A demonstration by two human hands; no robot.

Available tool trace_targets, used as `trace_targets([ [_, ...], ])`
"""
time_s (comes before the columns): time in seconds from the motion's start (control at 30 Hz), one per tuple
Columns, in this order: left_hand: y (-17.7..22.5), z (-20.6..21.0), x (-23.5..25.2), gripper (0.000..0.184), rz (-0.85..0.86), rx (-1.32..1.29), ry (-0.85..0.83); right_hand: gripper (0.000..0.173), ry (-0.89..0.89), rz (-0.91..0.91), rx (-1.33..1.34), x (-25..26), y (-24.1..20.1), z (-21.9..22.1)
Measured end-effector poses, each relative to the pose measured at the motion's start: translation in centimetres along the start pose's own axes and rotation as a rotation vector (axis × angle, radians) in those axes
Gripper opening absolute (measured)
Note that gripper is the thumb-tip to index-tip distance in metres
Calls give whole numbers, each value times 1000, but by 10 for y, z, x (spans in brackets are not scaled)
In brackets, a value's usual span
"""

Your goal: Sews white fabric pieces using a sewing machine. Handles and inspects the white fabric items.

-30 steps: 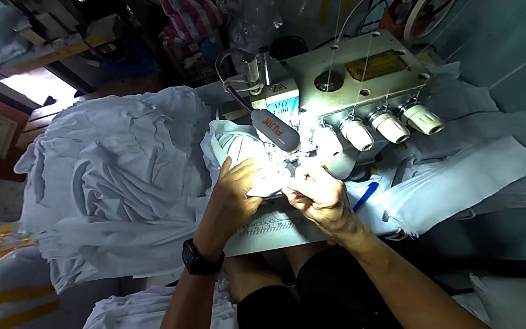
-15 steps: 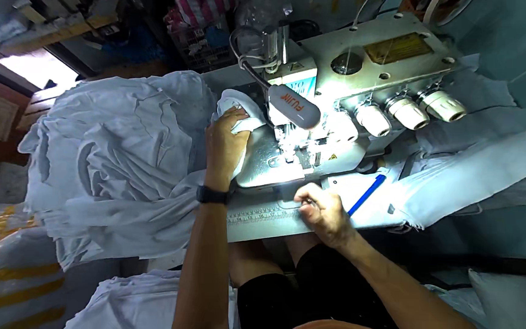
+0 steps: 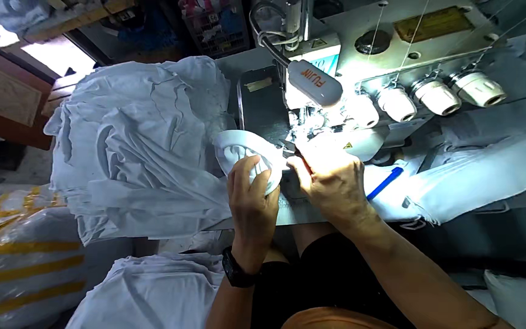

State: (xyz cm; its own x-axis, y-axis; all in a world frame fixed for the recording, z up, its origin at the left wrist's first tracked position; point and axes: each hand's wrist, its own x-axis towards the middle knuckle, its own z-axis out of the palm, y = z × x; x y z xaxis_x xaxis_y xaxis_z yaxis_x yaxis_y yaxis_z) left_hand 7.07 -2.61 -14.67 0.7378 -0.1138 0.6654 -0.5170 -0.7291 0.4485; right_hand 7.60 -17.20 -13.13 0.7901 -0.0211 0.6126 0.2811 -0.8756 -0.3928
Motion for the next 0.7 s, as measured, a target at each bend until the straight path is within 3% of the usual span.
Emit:
trace_targets([
  [0.1, -3, -11, 6, 9, -11, -253, -52, 18, 37, -46, 200, 1, 6, -1],
  [0.17, -11, -31, 12, 22, -248, -639, -156, 16, -21, 13, 431, 3, 11, -14],
  [0.23, -23, -49, 19, 19, -519, -926, -241, 15, -121, 80, 668, 8, 21, -27],
  [0.27, -29, -55, 21, 20, -569, -1015, -291, 21, -159, 80, 777, 10, 24, -29],
  [0.37, -41, -64, 23, 20, -530, -1171, -419, 51, -270, -104, 889, 19, 22, -27],
  [0.4, -45, -66, 23, 16, -481, -1195, -465, 49, -296, -197, 872, 22, 20, -23],
  [0.5, -51, -81, 25, 4, -315, -1112, -670, 12, -381, -426, 849, 21, 13, -12],
  [0.57, -52, -104, 27, 17, -217, -883, -836, 9, -437, -536, 830, 3, 6, -11],
  [0.63, -53, -132, 15, 28, -226, -600, -798, 12, -501, -559, 796, -28, 3, -8],
  [0.7, -50, -149, -6, 19, -351, -402, -588, 11, -530, -517, 776, -59, 5, 0],
])
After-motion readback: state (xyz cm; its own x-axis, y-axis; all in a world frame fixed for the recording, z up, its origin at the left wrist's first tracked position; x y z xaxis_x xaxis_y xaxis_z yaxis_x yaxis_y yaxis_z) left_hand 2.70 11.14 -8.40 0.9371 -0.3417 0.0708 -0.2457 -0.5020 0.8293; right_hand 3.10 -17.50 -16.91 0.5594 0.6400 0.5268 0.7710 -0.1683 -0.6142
